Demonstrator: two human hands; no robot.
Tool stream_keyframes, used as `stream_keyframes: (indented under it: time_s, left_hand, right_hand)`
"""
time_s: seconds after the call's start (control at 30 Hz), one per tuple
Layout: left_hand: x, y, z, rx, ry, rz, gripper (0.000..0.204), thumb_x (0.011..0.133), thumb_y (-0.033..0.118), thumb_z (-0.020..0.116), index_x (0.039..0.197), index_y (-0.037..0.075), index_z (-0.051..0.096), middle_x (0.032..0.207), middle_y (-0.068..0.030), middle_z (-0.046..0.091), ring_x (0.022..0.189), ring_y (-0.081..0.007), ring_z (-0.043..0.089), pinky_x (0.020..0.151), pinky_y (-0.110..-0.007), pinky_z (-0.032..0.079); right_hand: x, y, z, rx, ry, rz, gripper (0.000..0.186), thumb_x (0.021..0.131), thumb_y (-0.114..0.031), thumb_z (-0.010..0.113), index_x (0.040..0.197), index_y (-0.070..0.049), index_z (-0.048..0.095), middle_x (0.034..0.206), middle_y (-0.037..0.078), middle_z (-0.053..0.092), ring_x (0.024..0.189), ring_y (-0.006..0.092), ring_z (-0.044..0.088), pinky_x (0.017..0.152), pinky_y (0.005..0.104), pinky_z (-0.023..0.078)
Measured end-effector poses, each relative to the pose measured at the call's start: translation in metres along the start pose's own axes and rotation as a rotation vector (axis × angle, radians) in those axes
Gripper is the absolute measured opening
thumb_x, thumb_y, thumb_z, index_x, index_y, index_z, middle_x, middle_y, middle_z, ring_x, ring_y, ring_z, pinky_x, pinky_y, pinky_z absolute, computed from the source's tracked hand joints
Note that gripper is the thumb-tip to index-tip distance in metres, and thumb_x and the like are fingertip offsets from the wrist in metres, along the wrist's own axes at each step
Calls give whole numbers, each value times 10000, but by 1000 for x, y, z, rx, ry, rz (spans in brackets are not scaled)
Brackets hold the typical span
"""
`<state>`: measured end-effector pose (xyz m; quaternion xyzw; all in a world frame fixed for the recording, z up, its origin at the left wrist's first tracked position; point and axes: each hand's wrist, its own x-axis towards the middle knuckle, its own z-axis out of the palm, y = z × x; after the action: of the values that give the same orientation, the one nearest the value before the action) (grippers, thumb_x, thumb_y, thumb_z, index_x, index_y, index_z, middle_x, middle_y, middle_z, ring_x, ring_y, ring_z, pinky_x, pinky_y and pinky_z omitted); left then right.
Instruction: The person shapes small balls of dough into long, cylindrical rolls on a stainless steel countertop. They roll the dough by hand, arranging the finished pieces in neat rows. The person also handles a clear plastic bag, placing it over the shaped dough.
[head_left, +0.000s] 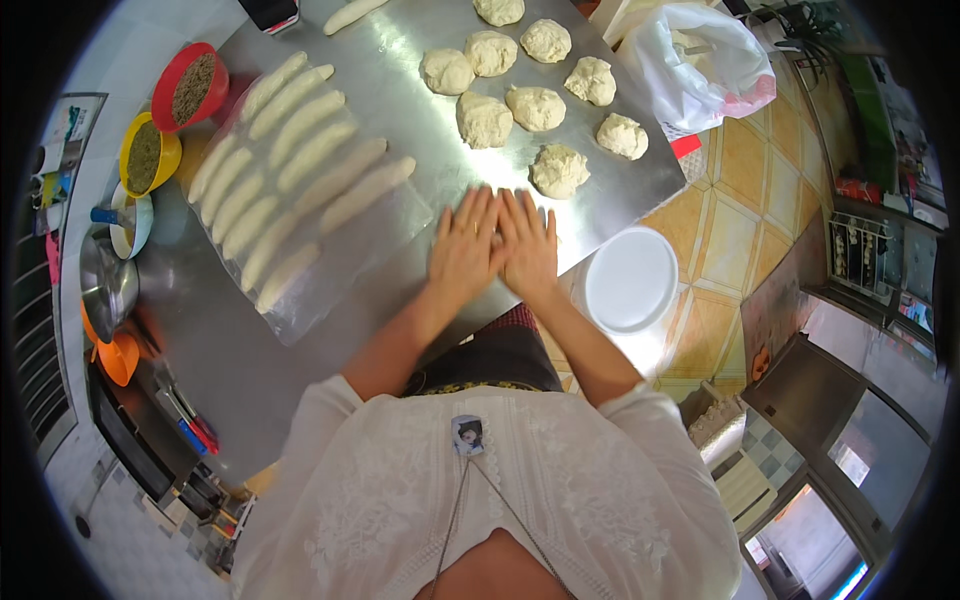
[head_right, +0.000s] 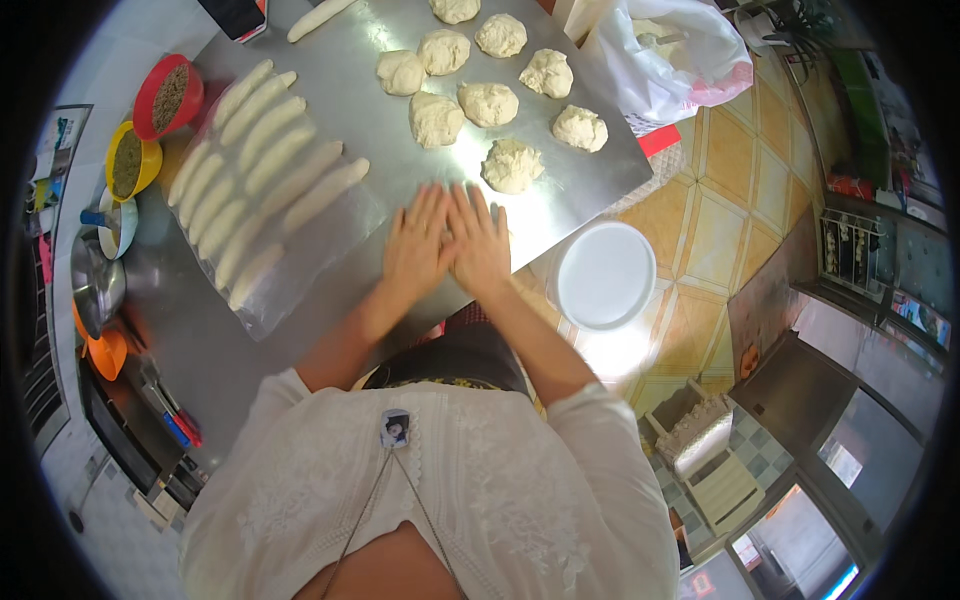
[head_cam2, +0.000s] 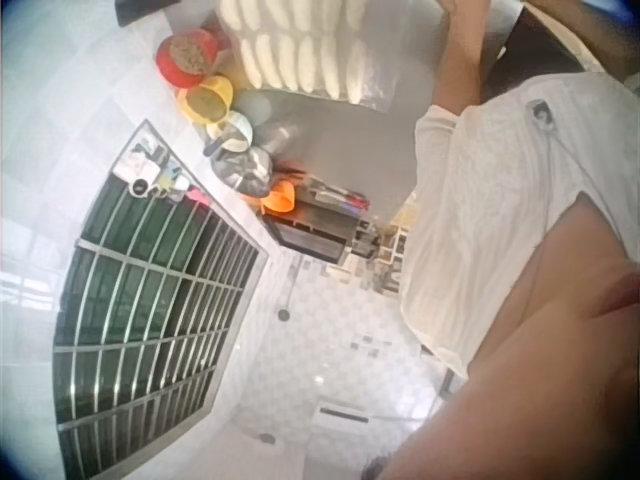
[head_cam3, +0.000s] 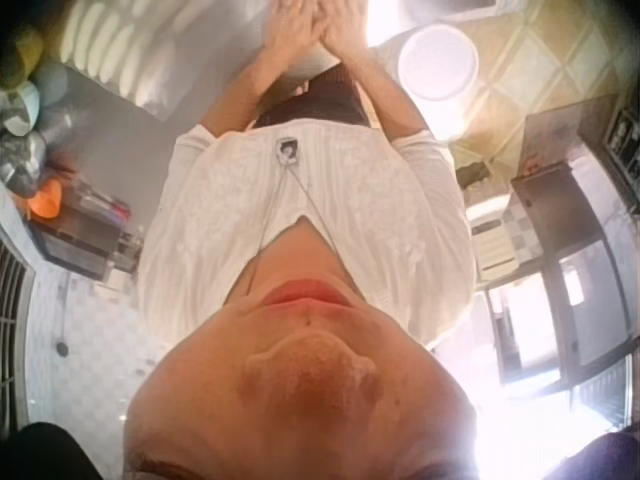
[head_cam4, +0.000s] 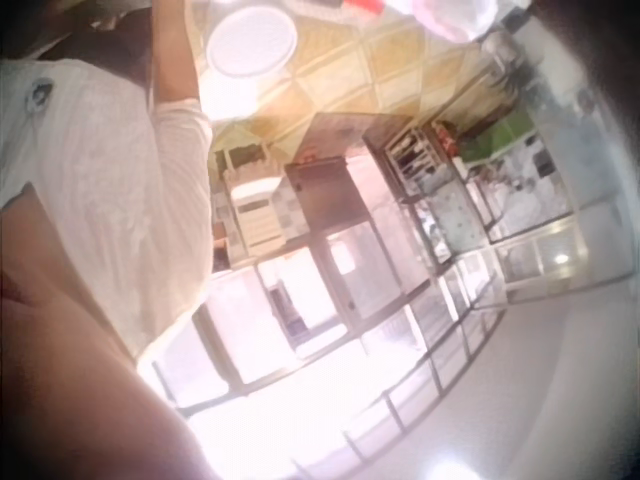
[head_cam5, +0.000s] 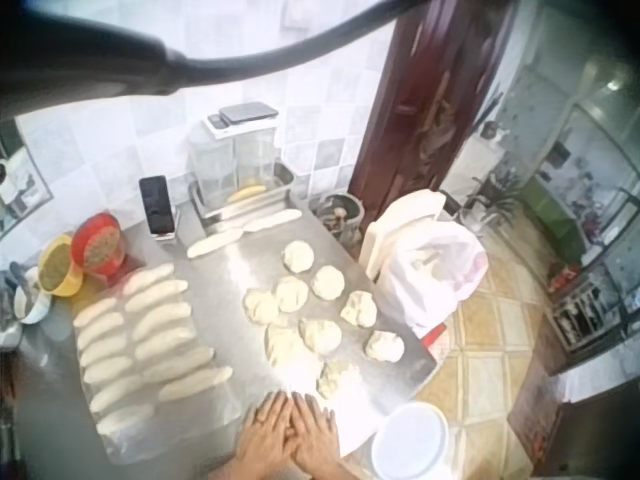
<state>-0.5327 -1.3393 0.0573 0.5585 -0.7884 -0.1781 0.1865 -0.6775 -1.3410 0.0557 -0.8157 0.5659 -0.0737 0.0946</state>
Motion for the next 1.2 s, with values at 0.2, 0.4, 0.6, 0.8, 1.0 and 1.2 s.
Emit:
stream_keyframes:
  time_s: [0.2, 0.4, 0.6, 0.8, 1.0, 1.2]
  left_hand:
    - [82, -25, -15, 91, 131, 39, 704, 926, 353, 587, 1502, 19, 357, 1582, -188, 313, 1461, -353, 298, 1111, -534, 313]
    - [-45, 4, -35, 77, -41, 86, 502, 854, 195, 635, 1342, 96, 570, 1298, -111, 568, 1200, -287, 533, 1015, -511, 418]
    - [47, -45, -90, -108, 167, 41, 404, 801, 38, 632, 1184, 151, 698, 997, -44, 641, 907, -247, 624, 725, -359, 550]
    - [191, -168, -142, 102, 412, -57, 401, 809, 59, 686, 1188, 192, 688, 1047, -37, 652, 970, -271, 619, 823, -377, 539]
    - [242, -243, -108, 56, 263, -277, 483, 827, 104, 709, 1299, 163, 626, 1188, -66, 648, 1113, -282, 592, 956, -396, 486]
    - [187, -225, -131, 69, 431, -293, 513, 855, 119, 690, 1351, 137, 561, 1358, -119, 566, 1203, -331, 550, 995, -426, 474]
  right_hand:
    - [80, 24, -10, 33, 237, -6, 627, 875, -289, 605, 1442, -59, 466, 1550, 142, 379, 1472, 343, 277, 1154, 591, 237]
    - [-35, 35, -48, 263, -63, -93, 462, 824, -163, 700, 1276, -125, 615, 1261, 97, 592, 1202, 313, 528, 1012, 484, 415]
    - [108, 32, -98, 371, 124, -321, 317, 741, 8, 736, 1041, -93, 721, 993, 70, 679, 907, 275, 638, 752, 372, 542]
    - [332, 0, -74, 365, 322, -488, 308, 753, 4, 682, 1040, -102, 724, 1001, 58, 686, 932, 262, 624, 802, 369, 528]
    - [430, 12, 4, 295, 224, -509, 274, 800, -83, 697, 1072, -110, 718, 1064, 61, 686, 995, 267, 617, 881, 380, 515]
    - [386, 58, -42, -45, 269, -310, 445, 801, -182, 755, 1232, -144, 653, 1294, 111, 597, 1178, 344, 530, 1027, 423, 429]
